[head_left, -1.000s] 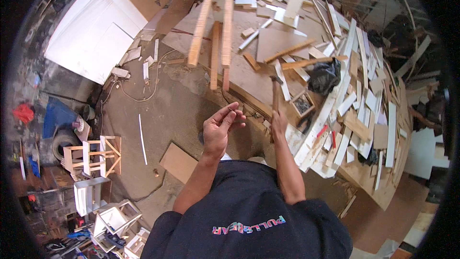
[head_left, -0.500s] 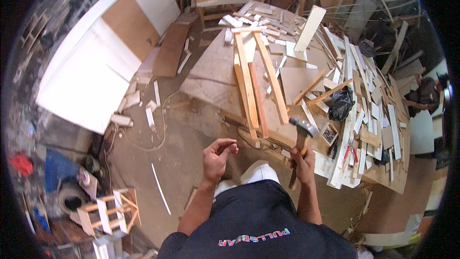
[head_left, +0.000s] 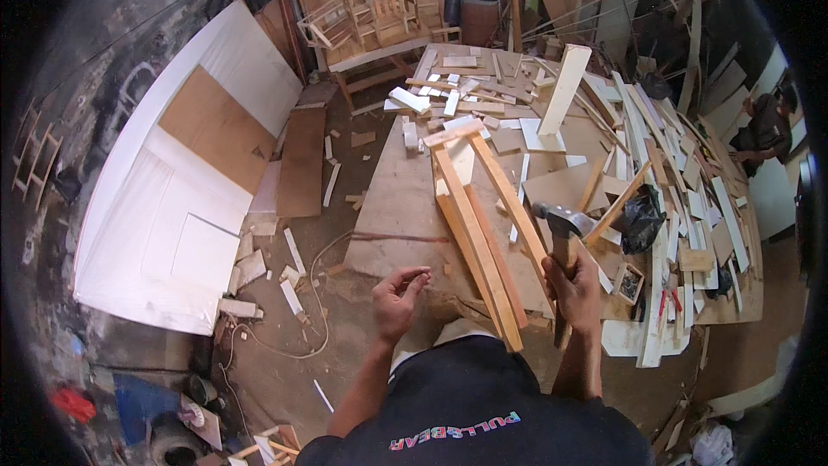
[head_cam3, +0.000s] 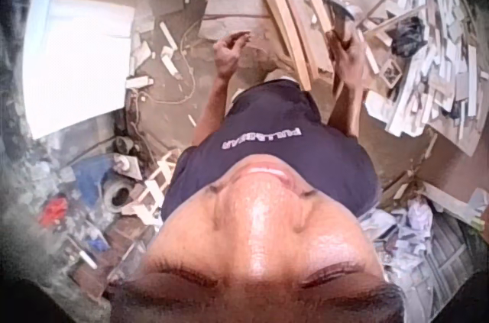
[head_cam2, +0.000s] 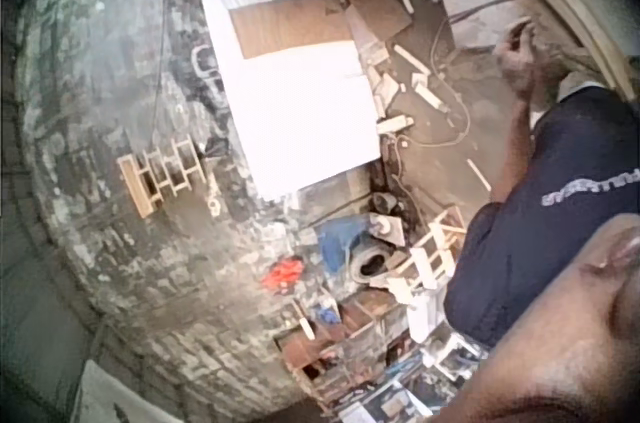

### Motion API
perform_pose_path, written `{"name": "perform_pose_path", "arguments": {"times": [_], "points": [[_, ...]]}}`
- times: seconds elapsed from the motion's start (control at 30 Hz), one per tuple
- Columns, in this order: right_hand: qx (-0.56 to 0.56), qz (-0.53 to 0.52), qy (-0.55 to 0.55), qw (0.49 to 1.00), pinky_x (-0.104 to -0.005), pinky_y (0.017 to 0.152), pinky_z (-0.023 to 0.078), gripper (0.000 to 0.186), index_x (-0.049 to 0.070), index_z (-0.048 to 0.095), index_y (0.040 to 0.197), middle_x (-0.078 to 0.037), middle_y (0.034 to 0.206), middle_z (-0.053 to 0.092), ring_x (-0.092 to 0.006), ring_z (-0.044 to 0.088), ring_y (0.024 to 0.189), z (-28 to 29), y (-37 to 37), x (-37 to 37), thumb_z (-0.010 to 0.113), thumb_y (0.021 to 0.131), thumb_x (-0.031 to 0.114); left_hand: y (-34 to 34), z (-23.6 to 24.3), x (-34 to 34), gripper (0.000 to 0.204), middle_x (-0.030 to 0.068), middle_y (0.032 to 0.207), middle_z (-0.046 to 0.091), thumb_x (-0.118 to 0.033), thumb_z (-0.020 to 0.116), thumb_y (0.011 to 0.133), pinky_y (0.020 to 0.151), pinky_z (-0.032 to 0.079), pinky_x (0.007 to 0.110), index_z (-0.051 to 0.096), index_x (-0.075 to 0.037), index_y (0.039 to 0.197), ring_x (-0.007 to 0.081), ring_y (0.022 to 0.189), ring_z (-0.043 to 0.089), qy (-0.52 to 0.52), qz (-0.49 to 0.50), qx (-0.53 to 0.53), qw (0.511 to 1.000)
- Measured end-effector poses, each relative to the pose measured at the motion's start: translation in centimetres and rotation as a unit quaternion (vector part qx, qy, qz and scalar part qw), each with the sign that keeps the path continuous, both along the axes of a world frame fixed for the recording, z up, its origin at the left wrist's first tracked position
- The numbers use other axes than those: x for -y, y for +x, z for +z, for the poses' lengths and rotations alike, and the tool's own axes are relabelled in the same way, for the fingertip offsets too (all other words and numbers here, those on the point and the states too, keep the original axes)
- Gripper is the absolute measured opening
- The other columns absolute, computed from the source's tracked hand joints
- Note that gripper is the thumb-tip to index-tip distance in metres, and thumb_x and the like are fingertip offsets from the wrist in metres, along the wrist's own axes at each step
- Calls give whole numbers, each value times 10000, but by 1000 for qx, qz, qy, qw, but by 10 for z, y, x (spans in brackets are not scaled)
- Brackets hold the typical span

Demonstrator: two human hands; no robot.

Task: The person assembles wood components by carving a small wooden block, cutting a thin wood strip with pliers, and hammering nails to join wooden pieces together.

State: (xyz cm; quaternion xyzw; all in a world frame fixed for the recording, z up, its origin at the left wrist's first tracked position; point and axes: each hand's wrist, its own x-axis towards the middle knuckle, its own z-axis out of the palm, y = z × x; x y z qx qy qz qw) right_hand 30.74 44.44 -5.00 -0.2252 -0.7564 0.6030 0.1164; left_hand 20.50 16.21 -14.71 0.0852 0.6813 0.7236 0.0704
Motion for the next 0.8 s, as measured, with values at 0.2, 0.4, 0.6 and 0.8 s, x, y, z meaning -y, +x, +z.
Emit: {"name": "perform_pose_path", "arguments": {"times": [0.2,0.4,0.6,0.8], "points": [[64,-22,108,992,-378,768,529,300,-12,637,1120,-144,930,722,-227,683,828,-6,-103,11,741,985,235,-116,-10,-4,188,81,979,769,-122,711,1015,850,571,303,736,39,1111,151,922,720,-45,12,5,999],[115,-35,212,970,-441,847,531,368,-15,627,1092,-213,984,721,-331,708,943,6,-210,20,776,958,293,-260,-7,-60,186,102,994,769,-123,754,975,850,577,304,747,25,1087,169,917,714,-104,-13,-112,988],[161,-117,314,928,-460,847,540,433,-3,654,1100,-228,1018,734,-386,713,975,-11,-311,-1,836,893,331,-319,-12,-98,152,146,1125,747,-109,811,905,866,593,339,739,12,963,219,1003,727,-63,-65,-130,987],[199,-150,272,930,-451,848,555,441,12,694,1055,-197,992,762,-369,738,945,-30,-352,-27,871,843,355,-335,-22,-105,139,154,1093,769,-89,818,875,845,595,356,746,9,942,244,975,751,-59,-113,-88,988]]}}
